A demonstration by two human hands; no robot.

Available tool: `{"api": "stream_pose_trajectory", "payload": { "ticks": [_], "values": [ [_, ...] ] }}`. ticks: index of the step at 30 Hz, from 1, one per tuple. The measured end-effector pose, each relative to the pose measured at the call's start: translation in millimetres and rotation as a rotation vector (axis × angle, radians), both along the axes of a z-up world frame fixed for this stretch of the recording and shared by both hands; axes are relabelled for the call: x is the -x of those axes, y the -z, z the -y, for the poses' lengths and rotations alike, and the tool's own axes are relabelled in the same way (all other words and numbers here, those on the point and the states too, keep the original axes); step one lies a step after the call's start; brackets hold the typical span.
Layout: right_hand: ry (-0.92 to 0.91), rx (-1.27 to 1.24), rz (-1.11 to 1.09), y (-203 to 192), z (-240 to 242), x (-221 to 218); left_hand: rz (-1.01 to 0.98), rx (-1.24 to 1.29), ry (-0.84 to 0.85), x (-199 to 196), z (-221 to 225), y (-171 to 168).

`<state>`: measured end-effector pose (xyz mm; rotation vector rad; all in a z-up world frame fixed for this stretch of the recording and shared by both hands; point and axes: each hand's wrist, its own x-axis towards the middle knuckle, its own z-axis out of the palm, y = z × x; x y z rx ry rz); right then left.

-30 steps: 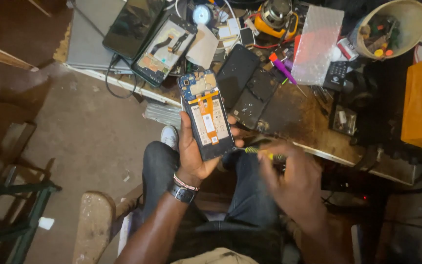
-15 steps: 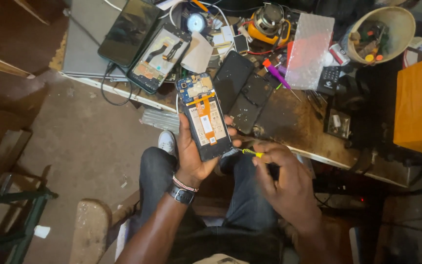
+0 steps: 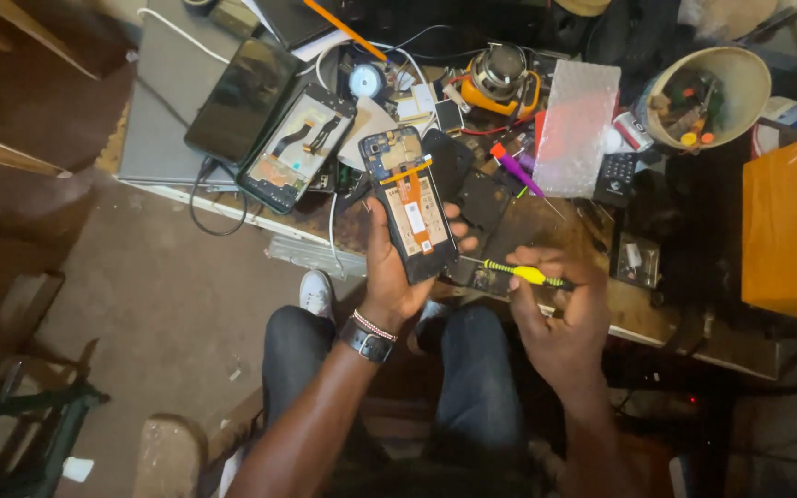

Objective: Removing internal screws from a disassembled smartphone using a precision screwdriver on a repair bench.

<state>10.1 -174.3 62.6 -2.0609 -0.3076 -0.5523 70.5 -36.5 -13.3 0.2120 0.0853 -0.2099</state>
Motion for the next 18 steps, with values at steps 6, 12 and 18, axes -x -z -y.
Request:
{"api": "stream_pose_trajectory", "payload": {
  "ticks": [6, 12, 18],
  "values": [
    [0.015, -0.088, 0.009, 22.4, 11.8, -13.3, -0.026, -0.004, -0.029, -11.1, 7.3, 21.4],
    [0.053, -0.165, -0.012, 34.7, 16.1, -14.9, -0.036, -0.056, -0.054, -10.0, -4.0, 27.8],
    [0.355, -0.131, 0.054, 55.9, 45.5, -11.6, -0.057, -0.047, -0.012, 28.7, -26.8, -2.8]
  ]
}}
